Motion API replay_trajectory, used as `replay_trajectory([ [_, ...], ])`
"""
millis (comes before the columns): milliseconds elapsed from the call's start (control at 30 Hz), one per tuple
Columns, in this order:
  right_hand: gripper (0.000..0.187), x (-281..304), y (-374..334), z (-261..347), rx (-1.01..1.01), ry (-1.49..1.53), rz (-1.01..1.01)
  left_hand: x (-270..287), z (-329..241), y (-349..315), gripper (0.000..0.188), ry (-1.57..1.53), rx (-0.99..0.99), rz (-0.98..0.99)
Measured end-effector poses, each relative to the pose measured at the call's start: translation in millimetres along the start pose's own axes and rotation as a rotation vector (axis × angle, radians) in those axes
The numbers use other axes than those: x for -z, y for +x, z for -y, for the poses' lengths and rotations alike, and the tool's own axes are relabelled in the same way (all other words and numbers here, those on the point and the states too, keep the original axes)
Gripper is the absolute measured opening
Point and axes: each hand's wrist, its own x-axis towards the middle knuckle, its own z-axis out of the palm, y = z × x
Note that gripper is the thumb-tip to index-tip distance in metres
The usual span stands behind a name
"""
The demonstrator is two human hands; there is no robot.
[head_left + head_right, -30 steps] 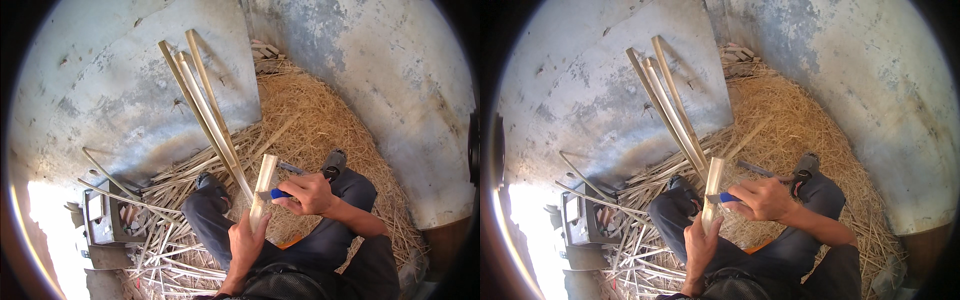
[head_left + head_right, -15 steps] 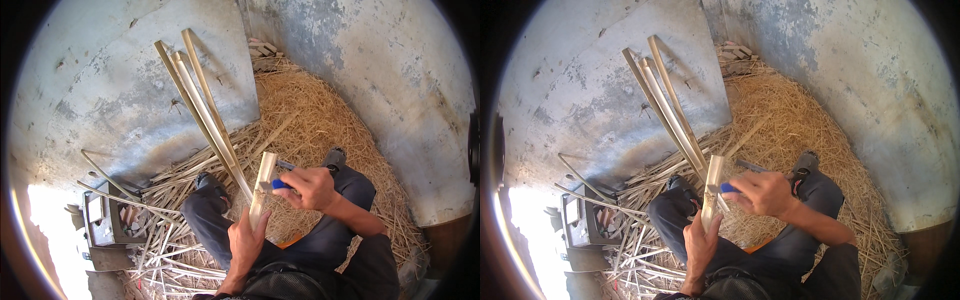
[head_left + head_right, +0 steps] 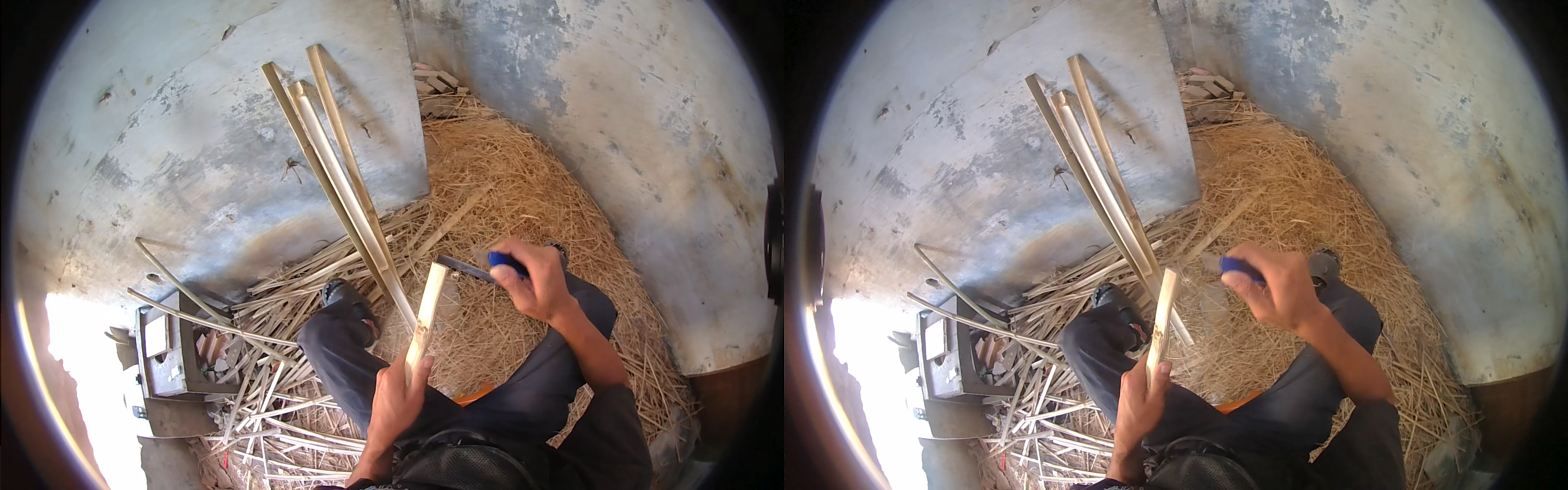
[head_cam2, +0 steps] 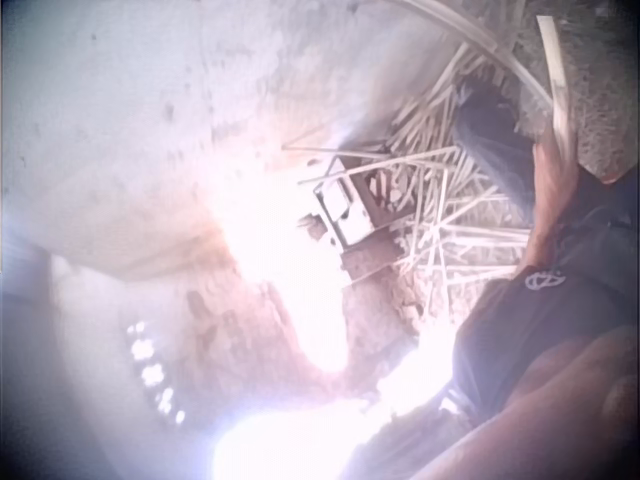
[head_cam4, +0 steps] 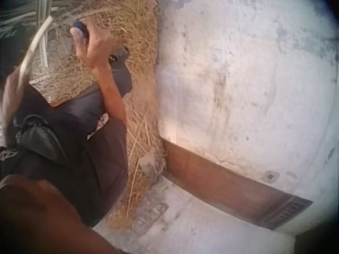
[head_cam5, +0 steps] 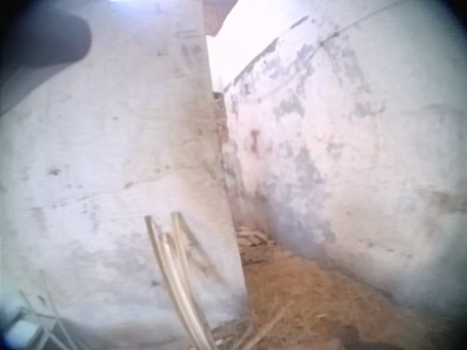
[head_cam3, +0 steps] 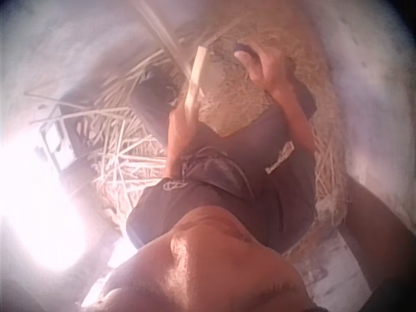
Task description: The person sits on a straw-covered floor and uses a machete to split long bamboo stalks into thin strips. They hold the stalks against their legs and repeatedly strike them with the blade to separate the fibers. Later, they use a utility knife to refine the edges of the split strips.
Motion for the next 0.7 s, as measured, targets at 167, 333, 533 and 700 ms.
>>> replay_trajectory([
  [167, 0.028, -22.1, -9.9, 10.3, 0.271, -0.055, 0.078, -0.2, 8.2, 9.0, 0.035, -0.159, 0.016, 0.108],
  [333, 0.026, -29.5, -15.9, 17.7, 0.347, -0.18, 0.096, -5.6, -8.6, 12.8, 0.035, -0.093, -0.012, 0.102],
  [533, 0.026, -29.1, -16.8, 21.0, 0.352, -0.222, 0.138, -10.3, -10.1, 14.6, 0.034, 0.021, -0.026, 0.019],
  [700, 0.026, -31.2, -17.9, 17.7, 0.332, -0.233, 0.127, -11.4, -8.5, 15.9, 0.034, 0.024, -0.004, 0.023],
])
